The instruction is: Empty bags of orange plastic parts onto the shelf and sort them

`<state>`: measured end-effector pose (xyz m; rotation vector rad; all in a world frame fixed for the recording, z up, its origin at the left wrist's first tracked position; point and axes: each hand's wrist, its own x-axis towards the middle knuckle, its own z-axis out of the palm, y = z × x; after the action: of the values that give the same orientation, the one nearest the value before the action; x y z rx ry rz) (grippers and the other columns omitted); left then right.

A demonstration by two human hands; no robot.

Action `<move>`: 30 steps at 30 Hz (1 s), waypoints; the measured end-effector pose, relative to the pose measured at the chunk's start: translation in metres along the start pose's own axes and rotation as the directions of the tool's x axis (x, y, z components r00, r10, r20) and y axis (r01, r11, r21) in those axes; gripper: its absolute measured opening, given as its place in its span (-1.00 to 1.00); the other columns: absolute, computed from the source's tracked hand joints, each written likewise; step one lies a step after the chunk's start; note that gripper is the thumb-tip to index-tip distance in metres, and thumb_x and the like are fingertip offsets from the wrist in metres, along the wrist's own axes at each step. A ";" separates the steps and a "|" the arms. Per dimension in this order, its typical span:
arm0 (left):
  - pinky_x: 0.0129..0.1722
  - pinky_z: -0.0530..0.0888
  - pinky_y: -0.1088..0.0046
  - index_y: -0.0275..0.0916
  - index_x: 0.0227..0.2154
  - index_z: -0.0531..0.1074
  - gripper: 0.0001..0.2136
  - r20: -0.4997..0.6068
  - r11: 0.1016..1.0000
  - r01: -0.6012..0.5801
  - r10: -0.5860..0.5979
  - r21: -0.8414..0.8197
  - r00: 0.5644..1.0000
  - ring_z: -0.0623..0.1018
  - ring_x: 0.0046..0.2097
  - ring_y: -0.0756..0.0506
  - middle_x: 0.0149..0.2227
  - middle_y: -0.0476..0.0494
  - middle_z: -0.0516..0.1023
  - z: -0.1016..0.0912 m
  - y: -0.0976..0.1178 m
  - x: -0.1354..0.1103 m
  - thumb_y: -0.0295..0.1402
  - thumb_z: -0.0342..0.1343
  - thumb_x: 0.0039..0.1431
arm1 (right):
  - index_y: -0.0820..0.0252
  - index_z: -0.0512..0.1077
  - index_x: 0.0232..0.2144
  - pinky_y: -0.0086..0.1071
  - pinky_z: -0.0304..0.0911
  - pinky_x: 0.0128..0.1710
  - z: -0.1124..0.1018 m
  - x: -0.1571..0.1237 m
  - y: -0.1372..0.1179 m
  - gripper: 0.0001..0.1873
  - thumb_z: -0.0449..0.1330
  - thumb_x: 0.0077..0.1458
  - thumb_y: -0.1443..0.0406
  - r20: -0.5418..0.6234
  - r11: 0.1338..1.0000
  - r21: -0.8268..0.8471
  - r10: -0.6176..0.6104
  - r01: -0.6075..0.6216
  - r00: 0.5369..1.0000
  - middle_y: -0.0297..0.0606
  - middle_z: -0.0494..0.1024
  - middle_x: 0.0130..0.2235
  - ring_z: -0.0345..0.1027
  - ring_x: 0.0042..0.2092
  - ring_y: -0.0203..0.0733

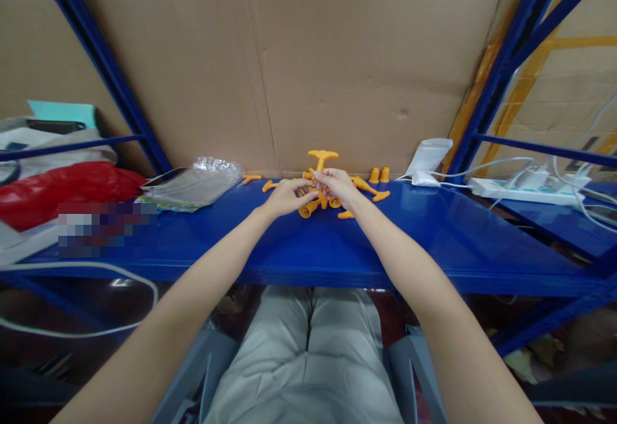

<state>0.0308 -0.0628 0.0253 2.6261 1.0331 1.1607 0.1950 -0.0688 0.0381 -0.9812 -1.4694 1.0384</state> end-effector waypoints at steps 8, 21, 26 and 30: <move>-0.27 0.44 0.48 -0.24 -0.32 0.53 -0.88 -0.011 1.000 0.019 -0.019 -0.005 1.000 0.56 -0.33 -0.02 -0.33 -0.08 0.63 0.003 -0.003 0.002 -0.38 0.11 0.14 | 0.17 0.28 -0.63 -0.52 0.02 -0.70 -0.003 0.003 0.008 -0.58 0.28 0.10 0.09 0.003 0.999 -0.036 0.000 0.000 1.000 -0.39 0.31 -0.65 0.09 -0.66 -0.44; -0.34 0.39 0.50 -0.27 -0.42 0.54 -0.87 0.050 0.999 0.033 -0.031 -0.038 0.998 0.50 -0.41 0.00 -0.43 -0.05 0.60 0.003 -0.004 0.004 -0.42 0.10 0.16 | 0.17 0.28 -0.61 -0.57 0.01 -0.74 0.006 0.000 0.006 -0.62 0.29 0.11 0.15 -0.020 0.996 -0.084 0.010 -0.012 1.000 -0.45 0.28 -0.70 0.06 -0.68 -0.47; -0.33 0.37 0.50 -0.28 -0.43 0.54 -0.87 0.016 1.000 0.027 -0.027 -0.012 1.000 0.49 -0.40 0.00 -0.42 -0.05 0.59 0.004 -0.009 0.006 -0.47 0.09 0.16 | 0.21 0.30 -0.62 -0.59 0.00 -0.75 0.005 0.000 0.006 -0.65 0.22 0.17 0.26 -0.031 0.997 -0.078 0.004 -0.006 1.000 -0.44 0.32 -0.69 0.06 -0.70 -0.49; -0.35 0.36 0.50 -0.28 -0.46 0.50 -0.85 -0.021 0.999 0.045 -0.044 0.009 0.999 0.49 -0.40 -0.01 -0.44 -0.05 0.57 0.004 -0.013 0.007 -0.48 0.06 0.18 | 0.23 0.35 -0.56 -0.60 0.00 -0.75 0.004 0.001 0.006 -0.72 0.19 0.20 0.30 -0.018 0.997 -0.066 0.039 -0.040 0.999 -0.42 0.41 -0.65 0.07 -0.71 -0.50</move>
<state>0.0301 -0.0479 0.0227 2.5894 1.0974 1.1789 0.1910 -0.0664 0.0320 -1.0672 -1.4844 1.0128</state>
